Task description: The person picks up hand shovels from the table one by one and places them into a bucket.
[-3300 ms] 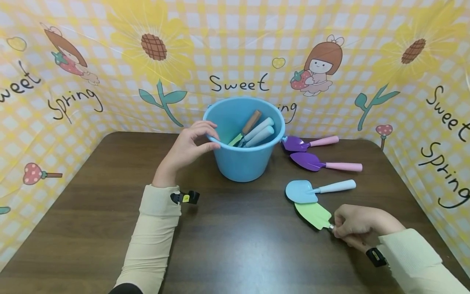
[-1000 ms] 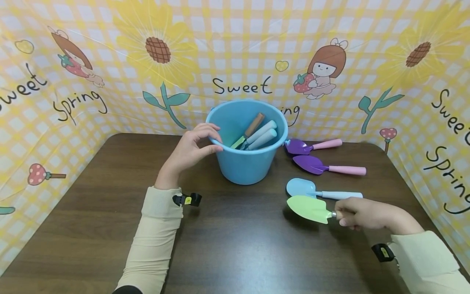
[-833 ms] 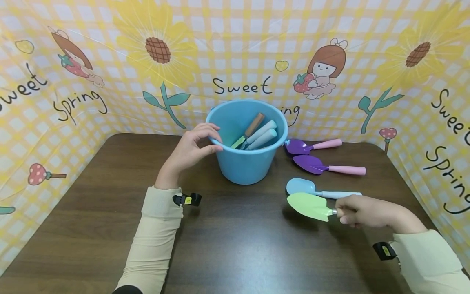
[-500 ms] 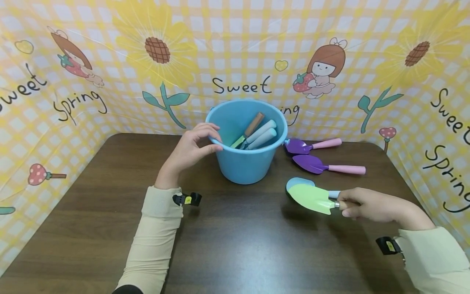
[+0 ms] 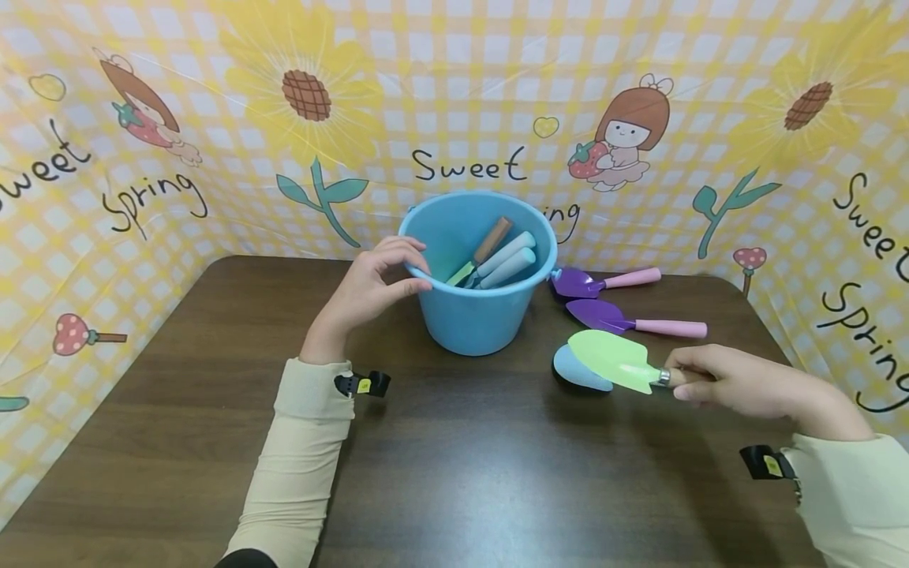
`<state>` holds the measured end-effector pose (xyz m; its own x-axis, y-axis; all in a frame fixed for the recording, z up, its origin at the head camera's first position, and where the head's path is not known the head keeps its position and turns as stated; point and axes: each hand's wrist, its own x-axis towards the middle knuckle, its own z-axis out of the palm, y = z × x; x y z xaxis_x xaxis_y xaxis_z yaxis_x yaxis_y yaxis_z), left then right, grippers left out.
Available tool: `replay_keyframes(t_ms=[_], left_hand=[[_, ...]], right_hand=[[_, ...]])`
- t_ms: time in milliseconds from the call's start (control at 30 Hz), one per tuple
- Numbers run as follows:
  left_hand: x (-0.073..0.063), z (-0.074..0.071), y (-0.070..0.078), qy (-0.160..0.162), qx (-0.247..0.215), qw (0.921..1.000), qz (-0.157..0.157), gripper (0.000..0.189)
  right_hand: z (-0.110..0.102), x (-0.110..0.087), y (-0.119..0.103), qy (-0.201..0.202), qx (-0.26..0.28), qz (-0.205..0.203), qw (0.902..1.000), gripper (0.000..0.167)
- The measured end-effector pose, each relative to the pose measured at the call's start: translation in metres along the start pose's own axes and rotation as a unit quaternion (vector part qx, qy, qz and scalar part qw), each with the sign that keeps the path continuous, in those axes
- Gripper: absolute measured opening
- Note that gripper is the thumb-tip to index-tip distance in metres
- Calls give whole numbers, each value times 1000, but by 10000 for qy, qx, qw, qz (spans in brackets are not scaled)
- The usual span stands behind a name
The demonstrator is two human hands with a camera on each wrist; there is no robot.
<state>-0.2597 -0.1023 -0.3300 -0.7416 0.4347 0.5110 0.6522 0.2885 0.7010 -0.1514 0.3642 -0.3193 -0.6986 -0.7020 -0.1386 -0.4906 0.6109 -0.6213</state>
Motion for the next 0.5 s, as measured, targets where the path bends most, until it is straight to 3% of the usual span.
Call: replay_keyframes(t_ms=[333,400,500], left_hand=[[-1,0,-1,9,6,10000,44,13],[-1,0,-1,14,3,10000,57,13],[-1,0,-1,15,12,10000,62,13]], right_hand=[[-10,-3,-4,229,-109,-269,9993,22],[-12,-3,-5,324,-284,-352,9985,23],[-16,-3,-8,483,-673,-163,9964,22]])
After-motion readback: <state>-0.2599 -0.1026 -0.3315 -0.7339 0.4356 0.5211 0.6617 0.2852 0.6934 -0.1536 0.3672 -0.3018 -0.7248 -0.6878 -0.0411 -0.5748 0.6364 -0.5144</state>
